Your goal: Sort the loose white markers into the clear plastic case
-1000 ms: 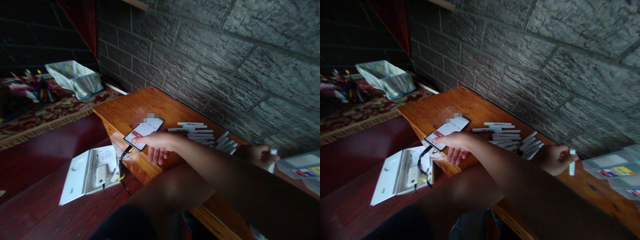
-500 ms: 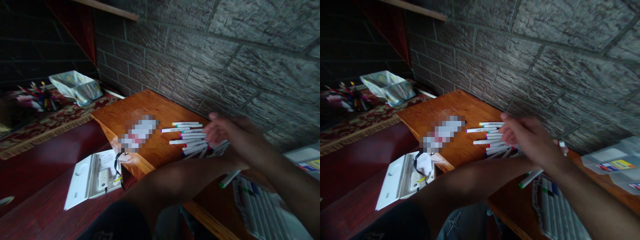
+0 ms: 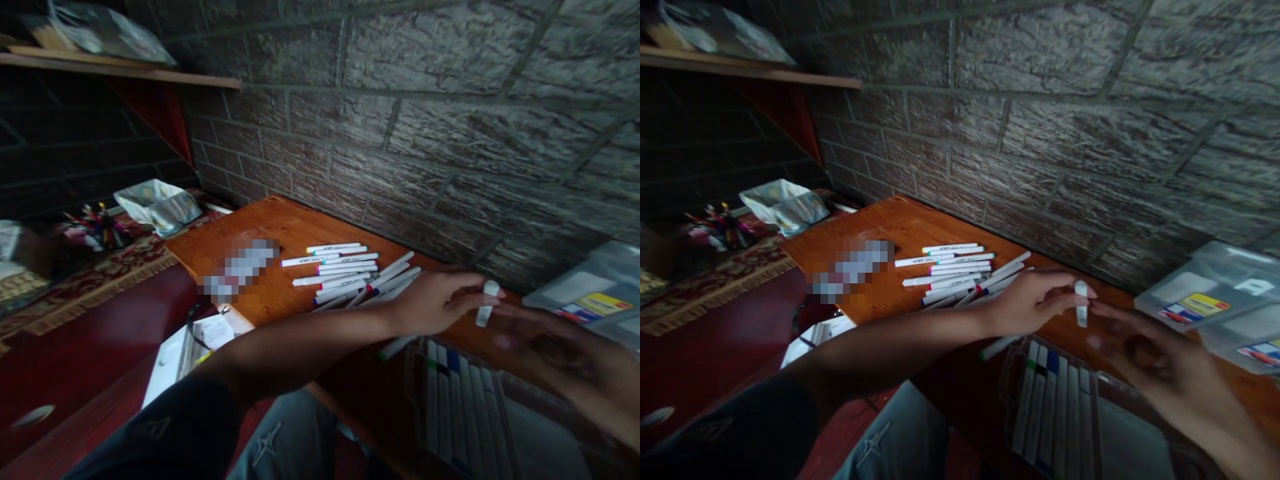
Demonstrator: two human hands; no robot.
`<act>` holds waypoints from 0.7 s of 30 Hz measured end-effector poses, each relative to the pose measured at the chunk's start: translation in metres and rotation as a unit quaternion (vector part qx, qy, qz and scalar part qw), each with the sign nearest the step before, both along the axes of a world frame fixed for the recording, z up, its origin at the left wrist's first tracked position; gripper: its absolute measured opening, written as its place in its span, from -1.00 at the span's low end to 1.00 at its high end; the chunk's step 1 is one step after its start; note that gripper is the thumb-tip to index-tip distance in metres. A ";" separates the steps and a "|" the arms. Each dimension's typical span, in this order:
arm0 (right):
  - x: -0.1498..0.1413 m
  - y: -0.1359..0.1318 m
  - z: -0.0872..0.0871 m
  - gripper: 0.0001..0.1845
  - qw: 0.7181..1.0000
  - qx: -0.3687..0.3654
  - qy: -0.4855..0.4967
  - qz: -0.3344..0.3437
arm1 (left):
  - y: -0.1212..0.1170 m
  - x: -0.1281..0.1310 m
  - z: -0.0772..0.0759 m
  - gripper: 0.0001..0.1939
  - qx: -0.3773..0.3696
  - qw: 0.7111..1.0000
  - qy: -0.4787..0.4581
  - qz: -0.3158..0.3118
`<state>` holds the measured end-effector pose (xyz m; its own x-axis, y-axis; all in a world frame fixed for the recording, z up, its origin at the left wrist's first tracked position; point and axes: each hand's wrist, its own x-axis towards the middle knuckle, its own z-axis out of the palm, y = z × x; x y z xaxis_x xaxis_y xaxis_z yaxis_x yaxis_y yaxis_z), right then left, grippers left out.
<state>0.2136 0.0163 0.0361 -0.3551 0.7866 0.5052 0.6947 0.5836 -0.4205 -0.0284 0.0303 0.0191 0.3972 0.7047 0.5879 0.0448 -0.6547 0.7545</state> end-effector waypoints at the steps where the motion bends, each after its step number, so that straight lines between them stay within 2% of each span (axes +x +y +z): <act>1: -0.001 0.000 -0.004 -0.43 0.999 -0.028 -0.011 0.030 | -0.002 -0.001 0.003 -0.70 0.018 1.000 0.008 -0.003; 3: 0.000 0.000 -0.012 -0.47 0.996 -0.067 -0.008 0.065 | -0.007 -0.002 0.010 -0.71 0.036 0.999 0.022 0.004; 6: 0.002 -0.007 -0.022 -0.68 0.996 -0.026 0.011 0.086 | -0.017 0.001 0.019 -0.73 0.058 0.998 0.032 -0.011; 9: 0.001 -0.018 -0.026 -0.79 0.995 0.014 0.037 0.093 | -0.029 0.005 0.022 -0.73 0.053 0.997 0.029 -0.041; 13: -0.006 -0.029 -0.027 -0.87 0.992 -0.003 0.047 0.114 | -0.034 0.012 0.014 -0.72 -0.044 0.998 -0.039 -0.010; 16: -0.011 -0.031 -0.030 -0.83 0.989 -0.060 0.054 0.121 | -0.030 0.016 0.005 -0.75 -0.104 0.990 -0.091 0.002; 21: -0.015 -0.033 -0.037 -0.77 0.975 -0.141 0.091 0.148 | -0.025 0.016 -0.001 -0.74 -0.170 0.980 -0.107 0.007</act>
